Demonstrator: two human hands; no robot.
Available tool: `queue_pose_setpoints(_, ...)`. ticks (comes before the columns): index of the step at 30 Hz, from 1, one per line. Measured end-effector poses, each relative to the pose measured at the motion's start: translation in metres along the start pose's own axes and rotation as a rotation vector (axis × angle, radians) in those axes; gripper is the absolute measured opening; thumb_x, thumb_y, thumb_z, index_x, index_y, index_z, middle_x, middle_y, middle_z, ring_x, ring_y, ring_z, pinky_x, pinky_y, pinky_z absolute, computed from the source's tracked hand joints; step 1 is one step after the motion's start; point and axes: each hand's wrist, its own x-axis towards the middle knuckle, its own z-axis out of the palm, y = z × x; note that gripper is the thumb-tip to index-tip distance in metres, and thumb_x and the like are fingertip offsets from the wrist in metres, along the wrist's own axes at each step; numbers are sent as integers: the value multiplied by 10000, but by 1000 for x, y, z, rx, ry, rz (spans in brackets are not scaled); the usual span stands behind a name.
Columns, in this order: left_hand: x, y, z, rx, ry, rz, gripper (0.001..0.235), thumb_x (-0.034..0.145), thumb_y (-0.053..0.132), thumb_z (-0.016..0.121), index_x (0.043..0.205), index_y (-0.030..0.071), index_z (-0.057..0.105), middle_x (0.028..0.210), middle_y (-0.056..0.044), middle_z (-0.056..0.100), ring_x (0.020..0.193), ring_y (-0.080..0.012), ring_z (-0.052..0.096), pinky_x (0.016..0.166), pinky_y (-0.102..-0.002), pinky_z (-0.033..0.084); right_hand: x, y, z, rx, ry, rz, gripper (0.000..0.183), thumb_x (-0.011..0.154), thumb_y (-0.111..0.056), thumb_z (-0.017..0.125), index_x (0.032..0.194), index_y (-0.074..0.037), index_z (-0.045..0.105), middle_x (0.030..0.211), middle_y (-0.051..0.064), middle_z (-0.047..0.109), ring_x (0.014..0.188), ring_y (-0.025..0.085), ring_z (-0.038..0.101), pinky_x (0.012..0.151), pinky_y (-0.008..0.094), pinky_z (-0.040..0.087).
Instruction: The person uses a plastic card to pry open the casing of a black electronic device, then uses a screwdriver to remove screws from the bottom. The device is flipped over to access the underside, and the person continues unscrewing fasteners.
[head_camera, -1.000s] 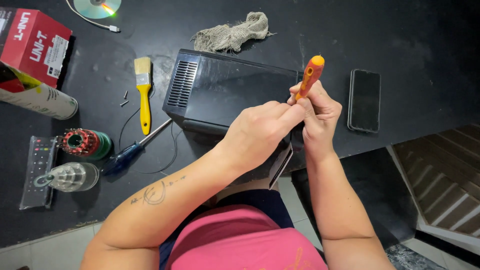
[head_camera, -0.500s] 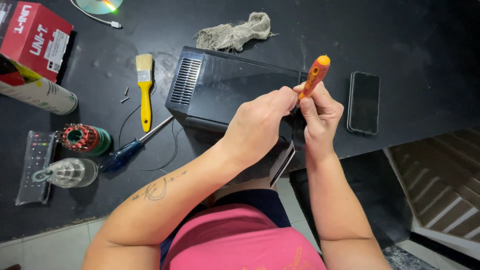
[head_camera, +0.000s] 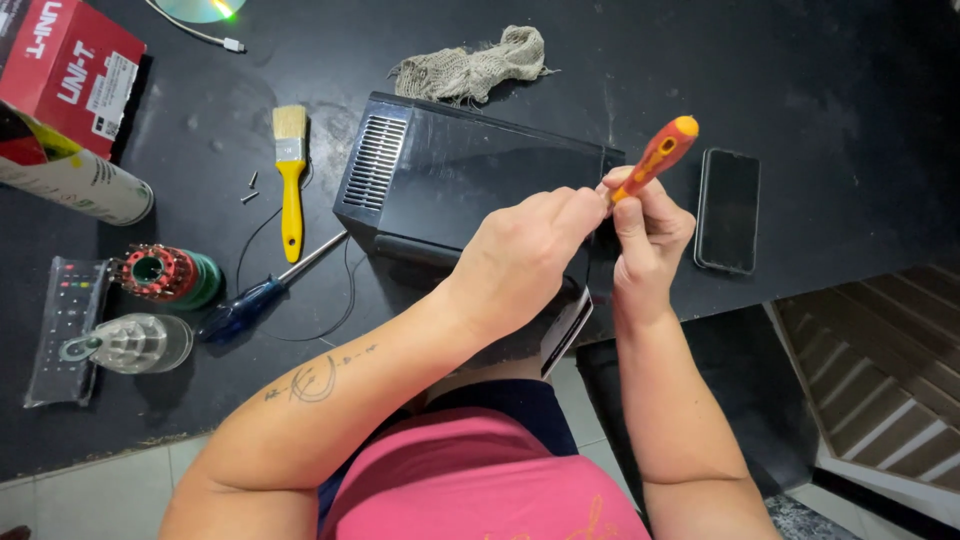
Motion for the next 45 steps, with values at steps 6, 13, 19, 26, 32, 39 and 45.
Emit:
queue_pose_setpoints(6,-7,-4,10,-18,5,40,250,1098,-34,385,1148,57,612,919,-75,601,844,-250,673,723,-311,597,5,3,-11,3,-62,69,332,1033,-214,691,1069,116,710,953,194,669,889,185,620,854,346,542)
queue_pose_setpoints(13,-5,-21,3,13,24,3,256,1052,-2,399,1155,125,596,890,-19,534,868,-248,608,783,-353,554,16,-3,-20,-18,-98,80,319,1002,-168,731,1112,132,724,876,188,684,858,172,646,820,318,548)
queue_pose_setpoints(19,-17,-45,-1,-31,4,-73,154,1019,-12,568,1041,124,636,835,2,539,790,-201,597,751,-286,534,26,-27,-27,-183,-182,19,305,1044,-156,714,1159,126,734,849,207,672,829,216,615,783,326,498)
queue_pose_setpoints(26,10,-16,-54,-239,47,-26,602,839,216,1000,1275,46,621,1234,-153,650,1066,-351,619,1008,-437,523,30,-74,-19,-646,-543,-151,166,1082,-114,687,1188,-11,762,1044,87,731,904,251,598,953,400,429)
queue_pose_setpoints(32,11,-12,-59,-44,-147,-6,128,992,176,741,964,114,633,841,-59,529,752,-318,581,465,-501,438,29,-70,-10,-463,-454,-77,399,1149,-157,537,769,-67,623,1020,92,758,956,253,641,928,414,520)
queue_pose_setpoints(39,20,-24,-68,42,-320,15,98,952,191,733,855,196,734,807,-5,595,777,-300,585,420,-484,430,30,-1,-30,-340,-98,312,303,1145,-274,468,1329,-131,662,1277,75,728,1225,176,686,989,311,526)
queue_pose_setpoints(45,28,-29,-50,66,-327,93,192,945,94,678,781,194,682,796,-17,585,727,-291,533,474,-476,411,24,12,-16,-22,-111,542,502,1044,-466,555,1407,-123,604,1393,77,639,1226,159,645,1064,276,521)
